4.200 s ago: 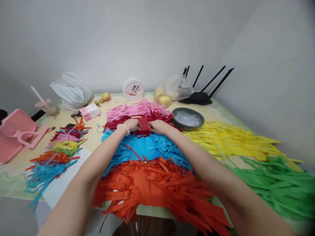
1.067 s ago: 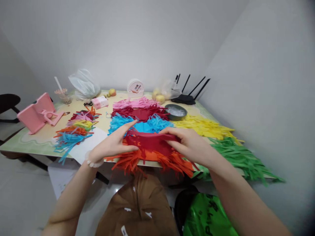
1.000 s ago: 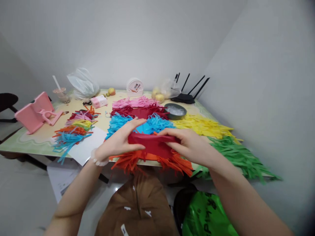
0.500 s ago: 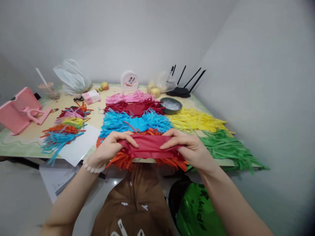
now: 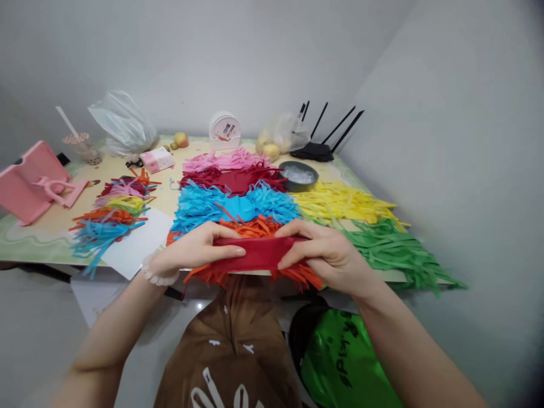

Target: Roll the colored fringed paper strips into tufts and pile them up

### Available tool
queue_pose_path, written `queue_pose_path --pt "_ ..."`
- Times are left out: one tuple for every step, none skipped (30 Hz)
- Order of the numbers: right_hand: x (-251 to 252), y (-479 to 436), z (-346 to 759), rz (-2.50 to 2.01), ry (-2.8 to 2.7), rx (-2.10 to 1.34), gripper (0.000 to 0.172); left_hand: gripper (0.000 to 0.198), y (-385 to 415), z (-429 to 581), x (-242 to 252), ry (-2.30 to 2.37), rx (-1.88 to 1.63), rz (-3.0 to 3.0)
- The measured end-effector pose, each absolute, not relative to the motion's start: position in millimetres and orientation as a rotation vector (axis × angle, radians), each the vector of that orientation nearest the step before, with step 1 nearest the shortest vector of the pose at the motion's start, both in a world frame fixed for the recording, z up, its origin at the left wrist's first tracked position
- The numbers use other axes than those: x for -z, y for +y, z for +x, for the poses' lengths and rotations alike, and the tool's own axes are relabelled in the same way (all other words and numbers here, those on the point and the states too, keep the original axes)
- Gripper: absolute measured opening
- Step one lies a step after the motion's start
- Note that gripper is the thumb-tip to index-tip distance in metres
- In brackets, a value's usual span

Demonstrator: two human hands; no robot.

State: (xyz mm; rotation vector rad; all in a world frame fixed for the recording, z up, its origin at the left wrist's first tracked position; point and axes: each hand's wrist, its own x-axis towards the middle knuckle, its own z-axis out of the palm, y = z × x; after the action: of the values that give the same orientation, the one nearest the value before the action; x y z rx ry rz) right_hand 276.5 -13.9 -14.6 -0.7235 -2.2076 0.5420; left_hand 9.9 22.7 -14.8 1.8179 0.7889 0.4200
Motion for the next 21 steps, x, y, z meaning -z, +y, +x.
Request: queue_pose_path --pt "12 -14 279 -0.728 -2.244 -0.55 0.048 0.036 22 12 15 0.825 -0.4 1.875" --pt "9 -15 282 -0.742 -2.29 -0.579 0.047 0.04 22 13 15 0.847 -0.392 1.92" --pt "6 -15 285 -0.761 -2.339 -0.631 0.045 0.042 21 14 15 0.869 -0.394 1.954" --pt "3 -15 287 -0.786 -2.377 -0.703 0.044 0.041 21 13 16 0.889 -0.397 1.985" --pt "2 -15 288 -0.82 -2.39 -0.786 0.049 0.04 20 12 16 0.904 -0.399 2.015" --pt "1 -15 288 -0.867 -2.369 -0.867 0.06 0.039 19 12 15 0.907 -0.396 2.043" --pt "2 -14 286 -0.929 -2.32 -0.928 0.068 0.037 18 11 15 0.903 -0.392 2.062" --pt "4 -13 283 -1.002 -2.264 -0.969 0.065 0.036 17 11 14 0.894 -0.391 2.072" --pt "7 -13 278 -1.078 -2.218 -0.993 0.053 0.035 16 11 14 0.887 -0.399 2.075" --pt "11 -13 273 -1.149 -2.189 -0.999 0.037 0.034 14 12 13 0.889 -0.415 2.072" --pt "15 -13 268 -1.205 -2.171 -0.988 0.023 0.034 12 12 13 0.895 -0.435 2.059" --pt "20 -15 263 -1.24 -2.149 -0.972 0.021 0.032 10 13 13 0.906 -0.453 2.026" --pt "24 -16 258 -1.257 -2.112 -0.969 0.024 0.03 8 13 13 0.918 -0.47 1.971" --pt "27 -19 255 -1.258 -2.053 -0.994 0.025 0.026 6 12 14 0.926 -0.488 1.896" --pt "30 -21 253 -1.249 -1.974 -1.036 0.024 0.023 4 12 15 0.927 -0.505 1.812" --pt "32 -24 252 -1.231 -1.891 -1.089 0.021 0.021 3 11 17 0.922 -0.529 1.729" --pt "34 -26 251 -1.206 -1.818 -1.142 0.018 0.022 2 10 19 0.911 -0.559 1.658" --pt "36 -28 252 -1.178 -1.76 -1.18 0.017 0.023 1 9 21 0.898 -0.591 1.612" --pt "38 -29 252 -1.147 -1.718 -1.199 0.017 0.023 1 8 23 0.883 -0.622 1.59" --pt "40 -30 253 -1.112 -1.689 -1.203 0.017 0.023 1 7 25 0.869 -0.653 1.584" --pt "42 -30 254 -1.076 -1.666 -1.205 0.017 0.022 2 5 26 0.851 -0.68 1.591"
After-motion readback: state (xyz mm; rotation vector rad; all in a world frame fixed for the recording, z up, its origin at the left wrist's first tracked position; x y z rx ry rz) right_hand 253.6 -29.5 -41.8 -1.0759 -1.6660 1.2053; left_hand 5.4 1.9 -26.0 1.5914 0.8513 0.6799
